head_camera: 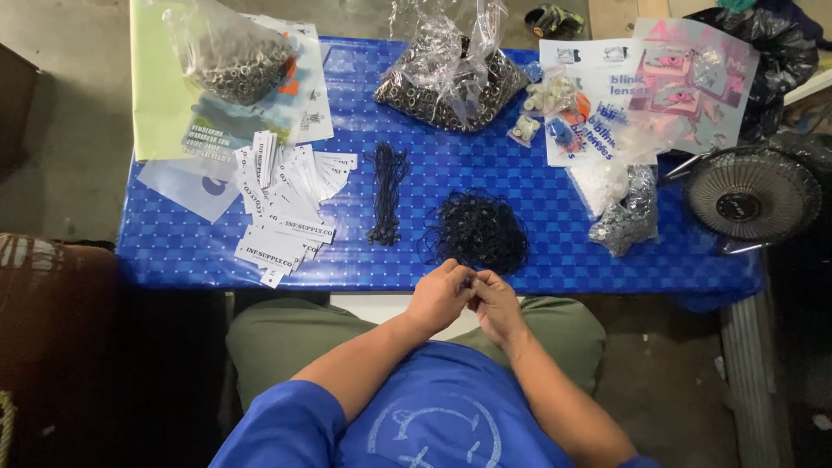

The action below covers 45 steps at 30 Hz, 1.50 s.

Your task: The person sits at a table covered with a blue checkered cloth and sorts a pile of black cables. They pick up individual cables from a central pile, separate them, and place them into a neat stack on the left side of the table. The table also contains several plastic bags of hardware and printed papers.

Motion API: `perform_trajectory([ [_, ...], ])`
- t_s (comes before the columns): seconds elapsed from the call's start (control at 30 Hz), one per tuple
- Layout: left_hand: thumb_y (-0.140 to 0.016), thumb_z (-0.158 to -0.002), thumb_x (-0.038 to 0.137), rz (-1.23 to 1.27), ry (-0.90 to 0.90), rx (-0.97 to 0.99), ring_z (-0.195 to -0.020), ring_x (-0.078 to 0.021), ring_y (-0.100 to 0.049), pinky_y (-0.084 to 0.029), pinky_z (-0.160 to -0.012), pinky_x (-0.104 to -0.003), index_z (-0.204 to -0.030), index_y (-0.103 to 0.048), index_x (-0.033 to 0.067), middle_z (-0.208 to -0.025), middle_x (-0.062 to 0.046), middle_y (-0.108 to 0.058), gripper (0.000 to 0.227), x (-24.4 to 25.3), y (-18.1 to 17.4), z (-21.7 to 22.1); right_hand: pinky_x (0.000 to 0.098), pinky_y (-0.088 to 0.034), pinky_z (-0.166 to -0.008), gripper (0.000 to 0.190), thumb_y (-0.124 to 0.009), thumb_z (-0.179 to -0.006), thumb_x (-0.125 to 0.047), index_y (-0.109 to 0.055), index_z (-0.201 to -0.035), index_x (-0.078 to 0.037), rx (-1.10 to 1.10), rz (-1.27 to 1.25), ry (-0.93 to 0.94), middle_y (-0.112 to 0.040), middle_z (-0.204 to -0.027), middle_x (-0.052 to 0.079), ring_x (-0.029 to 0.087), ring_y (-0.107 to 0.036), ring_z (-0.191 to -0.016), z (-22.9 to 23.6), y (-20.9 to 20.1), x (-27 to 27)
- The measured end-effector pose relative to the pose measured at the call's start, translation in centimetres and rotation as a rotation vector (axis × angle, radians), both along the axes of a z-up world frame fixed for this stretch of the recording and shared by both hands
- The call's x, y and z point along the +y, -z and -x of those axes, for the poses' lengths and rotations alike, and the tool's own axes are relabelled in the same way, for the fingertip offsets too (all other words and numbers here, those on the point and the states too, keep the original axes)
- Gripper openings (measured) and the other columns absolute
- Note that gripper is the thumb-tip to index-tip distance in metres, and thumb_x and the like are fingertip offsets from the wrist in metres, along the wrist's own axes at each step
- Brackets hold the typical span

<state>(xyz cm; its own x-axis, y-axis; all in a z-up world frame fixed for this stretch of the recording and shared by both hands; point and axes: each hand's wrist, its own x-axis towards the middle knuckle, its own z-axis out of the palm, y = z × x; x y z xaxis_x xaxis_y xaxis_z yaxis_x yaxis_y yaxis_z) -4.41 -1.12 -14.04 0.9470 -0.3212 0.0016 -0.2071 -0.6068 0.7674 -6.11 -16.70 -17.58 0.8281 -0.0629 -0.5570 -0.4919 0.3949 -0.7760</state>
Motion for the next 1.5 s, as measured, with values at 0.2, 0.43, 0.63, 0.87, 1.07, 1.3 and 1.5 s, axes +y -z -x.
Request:
perform_trajectory([
  [0.2,-0.072,-0.090,0.024,-0.002,0.007,-0.008,-0.080,-0.0330,-0.068,-0.057,-0.066,-0.042,-0.103,-0.067,0.0169,-0.088,-0.004,-0.056,0.016,0.3,0.1,-0.3,0.0227,-0.049,-0.052,0.016,-0.067,-0.091,0.002,-0.063,-0.105,-0.005,-0.097,0.023,-0.013,-0.069,-0.073,0.008,0.015,-0.066,-0.058,-0.3,-1.0,-0.3],
  [0.43,-0.072,-0.087,0.021,-0.063,-0.028,-0.122,-0.075,-0.0254,-0.067,-0.055,-0.062,-0.036,-0.094,-0.065,0.0191,-0.082,0.001,-0.054,0.010,0.4,-1.3,0.1,0.0254,-0.055,-0.059,0.019,-0.062,-0.095,0.003,-0.064,-0.114,0.001,-0.265,0.217,-0.154,-0.072,-0.074,0.016,0.020,-0.071,-0.064,-0.1,-2.1,-1.2],
  [0.63,-0.073,-0.085,0.023,-0.055,-0.069,0.006,-0.082,-0.0288,-0.067,-0.056,-0.068,-0.040,-0.091,-0.062,0.0199,-0.086,-0.001,-0.055,0.013,0.7,-0.5,0.3,0.0251,-0.056,-0.062,0.017,-0.063,-0.094,0.004,-0.067,-0.111,0.002,-0.272,0.259,-0.195,-0.073,-0.075,0.017,0.019,-0.070,-0.066,0.1,-1.9,-0.9],
  [0.87,-0.071,-0.083,0.021,0.245,-0.149,0.466,-0.088,-0.0258,-0.071,-0.056,-0.075,-0.034,-0.091,-0.068,0.0182,-0.085,0.000,-0.069,0.009,0.3,0.2,0.1,0.0233,-0.055,-0.065,0.027,-0.063,-0.089,0.007,-0.073,-0.111,-0.005,-0.330,0.267,-0.320,-0.070,-0.090,0.006,0.011,-0.063,-0.078,0.6,-2.6,0.3],
  [1.07,-0.077,-0.079,0.015,0.628,-0.449,0.579,-0.062,-0.0145,-0.066,-0.052,-0.058,-0.028,-0.094,-0.076,0.0082,-0.067,-0.010,-0.069,0.016,1.7,-4.5,-1.5,0.0255,-0.055,-0.058,0.011,-0.064,-0.093,-0.003,-0.074,-0.090,-0.005,-0.258,0.289,-0.359,-0.071,-0.069,0.010,0.015,-0.065,-0.062,1.3,-0.9,0.6],
  [1.3,-0.075,-0.083,0.010,0.930,-0.706,0.528,-0.066,-0.0191,-0.072,-0.059,-0.062,-0.028,-0.095,-0.069,-0.0022,-0.077,-0.017,-0.073,0.018,4.8,-9.6,-3.6,0.0204,-0.045,-0.046,0.012,-0.069,-0.092,-0.012,-0.080,-0.091,-0.008,-0.169,0.534,-0.387,-0.069,-0.061,0.008,0.011,-0.055,-0.050,0.7,-1.9,0.2],
  [1.5,-0.072,-0.089,0.006,0.986,-0.756,0.427,-0.064,-0.0201,-0.072,-0.061,-0.057,-0.027,-0.099,-0.063,-0.0037,-0.082,-0.018,-0.071,0.016,7.0,-11.1,-5.6,0.0226,-0.054,-0.049,0.011,-0.073,-0.092,-0.017,-0.081,-0.097,-0.012,-0.160,0.590,-0.391,-0.078,-0.074,0.008,0.013,-0.071,-0.060,0.5,-0.6,0.1],
])
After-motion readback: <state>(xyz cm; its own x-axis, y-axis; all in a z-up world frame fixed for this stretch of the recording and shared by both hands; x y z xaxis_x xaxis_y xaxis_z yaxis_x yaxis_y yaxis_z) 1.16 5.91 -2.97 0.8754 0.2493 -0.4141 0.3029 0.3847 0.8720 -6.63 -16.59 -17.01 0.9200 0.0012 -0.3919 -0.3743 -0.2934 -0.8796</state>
